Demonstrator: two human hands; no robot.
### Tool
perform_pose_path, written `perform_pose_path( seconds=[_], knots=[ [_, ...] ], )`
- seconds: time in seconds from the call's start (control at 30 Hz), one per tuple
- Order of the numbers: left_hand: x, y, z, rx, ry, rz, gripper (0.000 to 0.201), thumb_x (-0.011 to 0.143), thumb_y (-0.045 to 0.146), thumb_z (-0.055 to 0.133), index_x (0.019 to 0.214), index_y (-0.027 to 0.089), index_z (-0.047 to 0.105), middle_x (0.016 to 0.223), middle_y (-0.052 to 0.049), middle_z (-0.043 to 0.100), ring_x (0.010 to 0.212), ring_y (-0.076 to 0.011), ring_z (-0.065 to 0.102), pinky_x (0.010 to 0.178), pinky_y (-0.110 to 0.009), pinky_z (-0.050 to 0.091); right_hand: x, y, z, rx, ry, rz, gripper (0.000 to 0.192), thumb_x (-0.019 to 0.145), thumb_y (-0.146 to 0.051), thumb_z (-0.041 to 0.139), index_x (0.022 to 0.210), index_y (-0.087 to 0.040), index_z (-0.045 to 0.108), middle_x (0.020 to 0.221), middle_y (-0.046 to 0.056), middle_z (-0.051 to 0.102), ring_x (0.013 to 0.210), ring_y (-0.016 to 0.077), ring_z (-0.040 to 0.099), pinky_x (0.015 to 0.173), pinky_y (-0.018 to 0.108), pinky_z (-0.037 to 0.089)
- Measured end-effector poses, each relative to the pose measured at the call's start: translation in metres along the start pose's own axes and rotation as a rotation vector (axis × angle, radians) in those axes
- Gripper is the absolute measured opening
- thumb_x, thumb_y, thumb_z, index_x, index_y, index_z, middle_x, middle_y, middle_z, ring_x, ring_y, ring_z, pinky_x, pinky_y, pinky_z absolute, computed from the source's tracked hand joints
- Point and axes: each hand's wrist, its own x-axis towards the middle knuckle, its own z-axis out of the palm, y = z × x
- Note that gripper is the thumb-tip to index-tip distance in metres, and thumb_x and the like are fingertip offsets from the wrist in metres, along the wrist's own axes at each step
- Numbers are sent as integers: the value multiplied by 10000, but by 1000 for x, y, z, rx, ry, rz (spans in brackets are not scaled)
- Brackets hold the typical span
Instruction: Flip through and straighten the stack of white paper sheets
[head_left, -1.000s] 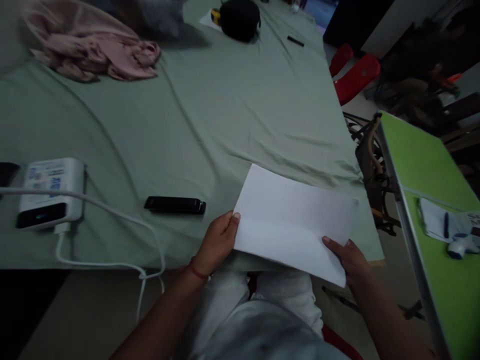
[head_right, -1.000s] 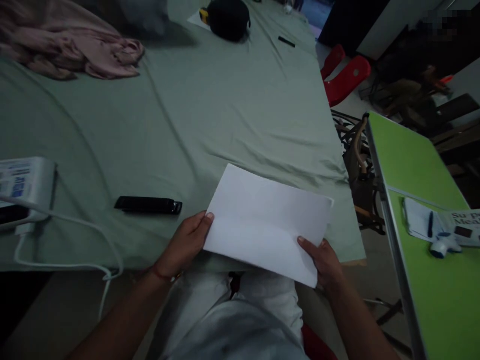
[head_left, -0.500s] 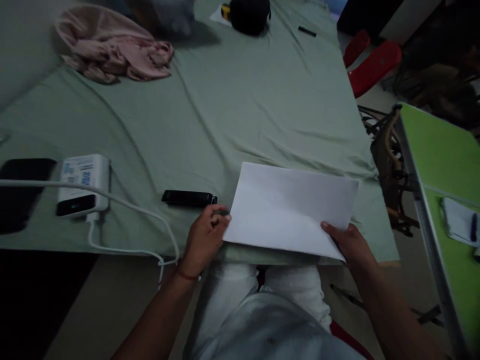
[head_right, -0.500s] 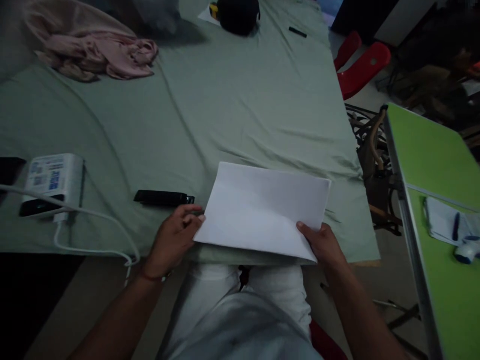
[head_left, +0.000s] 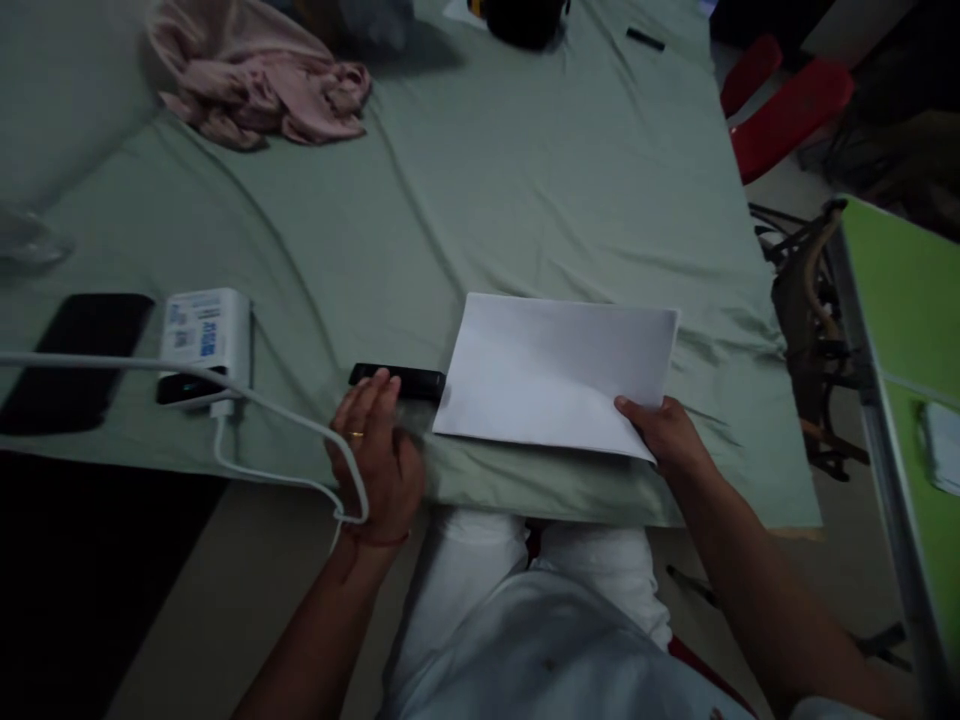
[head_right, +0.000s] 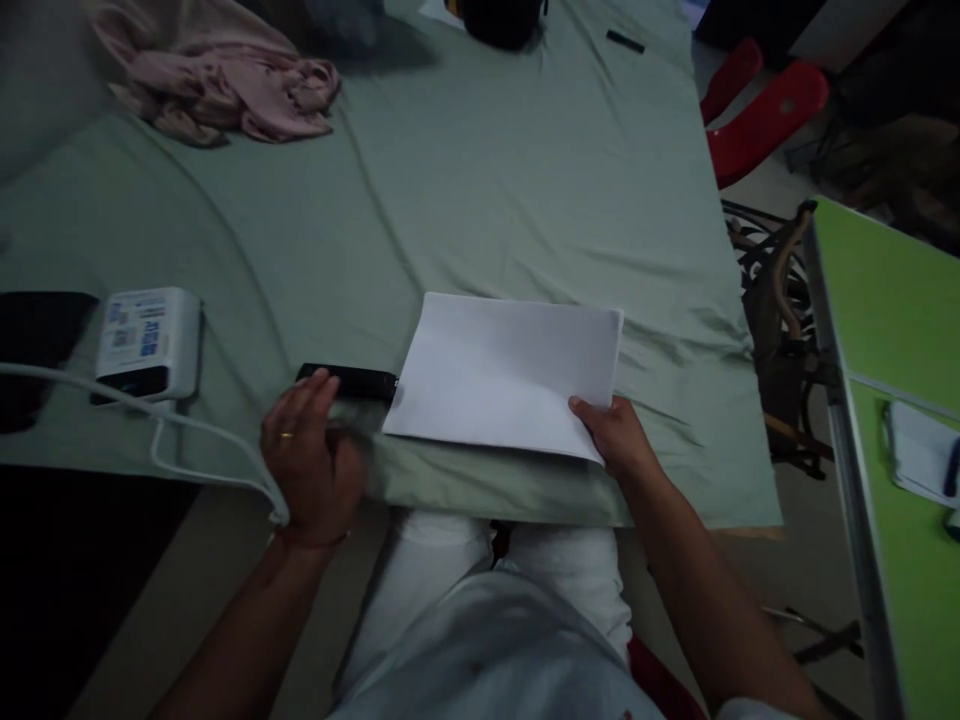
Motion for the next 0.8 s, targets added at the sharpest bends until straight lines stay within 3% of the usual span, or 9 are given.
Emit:
perform_pose_path(
  seconds=[0.13,0.33,0.57,0.8],
  knots=[
    [1,-2,4,49,-106,25,803,840,25,474,1614,234,508,1627,-105,575,1587,-288,435,1323,-503,255,8,-8,6,-46,-14,-33,438,573,-544,866,765,-179,720,734,53,721,667,192,606,625,311,468],
    [-5,-2,4,72,-217,28,862,814,23,488,1636,286,482,1651,-60,546,1580,-258,452,1341,-474,191,14,-17,14,-58,-11,-59,437,564,-528,857,755,-162,715,703,37,691,637,162,570,611,297,446],
    [-7,-8,7,53,-177,67,868,808,7,482,1627,292,497,1635,-56,561,1565,-225,475,1339,-430,212,26,-14,18,-83,3,-73,403,587,-525,829,714,-168,692,663,26,662,612,147,529,571,279,397],
    [-10,-13,14,67,-166,45,777,805,15,492,1527,272,620,1561,-71,635,1520,-232,536,1317,-446,249,33,-15,22,-44,-10,-50,377,593,-493,841,749,-173,717,723,50,713,634,163,581,589,284,445]
  ],
)
